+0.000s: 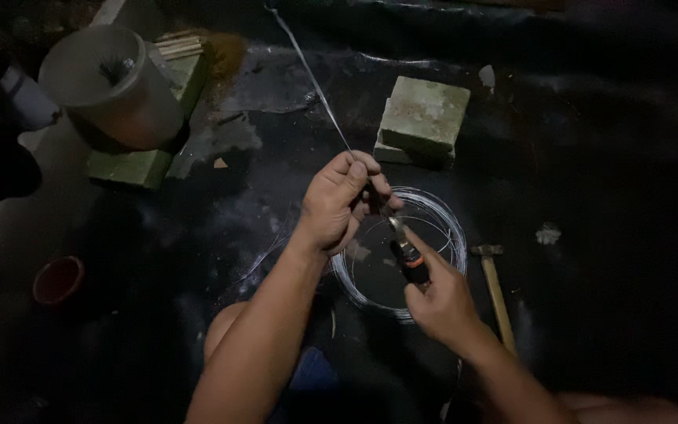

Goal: The person bends a length of thin metal wire into a loop, cuts it with pliers, and twists the ends together. They repeat this process to form multiple wire loops from a coil of wire.

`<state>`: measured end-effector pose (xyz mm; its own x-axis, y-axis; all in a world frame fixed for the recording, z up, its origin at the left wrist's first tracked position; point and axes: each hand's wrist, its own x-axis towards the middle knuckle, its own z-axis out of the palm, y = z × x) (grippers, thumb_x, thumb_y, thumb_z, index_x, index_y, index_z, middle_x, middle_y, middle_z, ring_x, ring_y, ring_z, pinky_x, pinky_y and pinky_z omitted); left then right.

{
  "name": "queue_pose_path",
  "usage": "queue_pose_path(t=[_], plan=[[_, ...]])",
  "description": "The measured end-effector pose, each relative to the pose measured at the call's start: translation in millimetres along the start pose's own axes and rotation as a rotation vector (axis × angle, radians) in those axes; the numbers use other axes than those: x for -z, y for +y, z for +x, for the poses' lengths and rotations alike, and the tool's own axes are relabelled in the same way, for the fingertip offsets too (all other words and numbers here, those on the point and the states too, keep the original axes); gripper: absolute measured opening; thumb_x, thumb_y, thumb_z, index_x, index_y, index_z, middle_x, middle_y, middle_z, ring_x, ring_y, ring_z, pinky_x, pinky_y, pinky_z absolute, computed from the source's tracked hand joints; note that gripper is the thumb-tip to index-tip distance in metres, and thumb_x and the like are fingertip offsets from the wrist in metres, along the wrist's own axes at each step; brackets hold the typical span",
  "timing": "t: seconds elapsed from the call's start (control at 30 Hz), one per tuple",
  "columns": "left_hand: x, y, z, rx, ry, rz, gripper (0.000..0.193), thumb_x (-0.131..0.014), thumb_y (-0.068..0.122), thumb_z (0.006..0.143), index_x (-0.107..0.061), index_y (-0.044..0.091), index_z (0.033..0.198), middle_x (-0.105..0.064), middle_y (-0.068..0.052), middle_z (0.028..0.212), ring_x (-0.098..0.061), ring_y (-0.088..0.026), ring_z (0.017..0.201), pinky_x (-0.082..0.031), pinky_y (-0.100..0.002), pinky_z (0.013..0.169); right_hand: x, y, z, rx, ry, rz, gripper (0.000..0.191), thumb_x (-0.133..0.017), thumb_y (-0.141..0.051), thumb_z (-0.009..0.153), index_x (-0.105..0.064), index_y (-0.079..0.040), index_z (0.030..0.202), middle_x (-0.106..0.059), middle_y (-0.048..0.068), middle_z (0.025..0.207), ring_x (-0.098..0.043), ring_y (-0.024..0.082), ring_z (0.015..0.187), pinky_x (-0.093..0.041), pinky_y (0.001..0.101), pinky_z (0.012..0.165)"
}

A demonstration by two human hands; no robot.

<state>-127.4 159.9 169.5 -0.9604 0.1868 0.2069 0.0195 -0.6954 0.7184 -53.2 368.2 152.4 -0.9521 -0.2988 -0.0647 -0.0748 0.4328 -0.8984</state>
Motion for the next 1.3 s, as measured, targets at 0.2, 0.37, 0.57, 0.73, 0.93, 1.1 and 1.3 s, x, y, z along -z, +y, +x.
queue_pose_path(t=[0.2,0.37,0.57,0.73,0.93,1.1,1.3], plan=[[-4.7,8.0,5.1,0.015,0.133,0.278,0.024,-0.049,0.024,0.109,-0.059,0.002,0.108,-0.071,-0.013,0.091,-0.076,-0.026,0.085,-0.063,-0.035,0.07,-0.1,12.5,9.8,0.115,-0.127,0.309,0.072,-0.055,0.005,0.084,-0.039,0.0,0.153,-0.068,0.013,0.122,-0.069,0.01,0.103,-0.056,0.0241,0.086],[-8.2,9.6,6.2,0.067,0.197,0.264,0.026,-0.048,0.026,0.109,-0.059,0.003,0.108,-0.07,-0.012,0.091,-0.076,-0.024,0.085,-0.064,-0.034,0.071,-3.7,20.7,11.4,-0.108,-0.17,0.206,0.073,-0.058,0.002,0.084,-0.041,-0.006,0.154,-0.071,0.014,0.112,-0.07,0.019,0.086,-0.057,0.032,0.072],[-7.5,11.6,4.9,0.076,0.22,0.246,0.026,-0.047,0.026,0.108,-0.059,0.003,0.107,-0.07,-0.012,0.089,-0.076,-0.025,0.083,-0.064,-0.034,0.069,-4.5,20.4,14.6,0.077,-0.136,0.251,0.076,-0.056,0.006,0.083,-0.034,-0.001,0.155,-0.066,0.015,0.125,-0.068,0.02,0.116,-0.056,0.0342,0.098],[-4.9,8.7,5.2,0.039,0.149,0.202,0.024,-0.047,0.024,0.11,-0.058,0.003,0.108,-0.07,-0.012,0.09,-0.076,-0.025,0.085,-0.064,-0.032,0.07,-8.3,20.7,11.4,0.074,-0.144,0.377,0.078,-0.053,0.009,0.082,-0.032,-0.001,0.157,-0.062,0.017,0.132,-0.064,0.021,0.12,-0.053,0.0347,0.1],[-2.6,5.8,4.0,0.003,0.127,0.218,0.025,-0.047,0.024,0.111,-0.058,0.002,0.109,-0.069,-0.012,0.089,-0.076,-0.025,0.084,-0.063,-0.032,0.068,-6.1,17.3,9.1,0.078,-0.138,0.337,0.078,-0.054,0.008,0.082,-0.032,-0.001,0.156,-0.064,0.014,0.13,-0.066,0.018,0.117,-0.054,0.0316,0.099],[-0.2,5.9,3.9,-0.009,0.076,0.17,0.024,-0.047,0.023,0.111,-0.058,0.002,0.108,-0.068,-0.011,0.089,-0.076,-0.025,0.084,-0.063,-0.032,0.07,-4.8,19.2,8.5,-0.074,-0.136,0.228,0.081,-0.057,0.005,0.081,-0.035,-0.006,0.158,-0.068,0.011,0.106,-0.067,0.016,0.08,-0.055,0.0294,0.068],[-0.2,4.2,2.6,-0.004,0.089,0.21,0.024,-0.047,0.023,0.111,-0.058,0.003,0.108,-0.068,-0.011,0.089,-0.075,-0.025,0.085,-0.063,-0.034,0.07,-5.3,24.8,8.7,0.13,-0.12,0.191,0.073,-0.058,0.003,0.083,-0.04,-0.001,0.154,-0.067,0.009,0.104,-0.067,0.01,0.086,-0.056,0.0232,0.074]])
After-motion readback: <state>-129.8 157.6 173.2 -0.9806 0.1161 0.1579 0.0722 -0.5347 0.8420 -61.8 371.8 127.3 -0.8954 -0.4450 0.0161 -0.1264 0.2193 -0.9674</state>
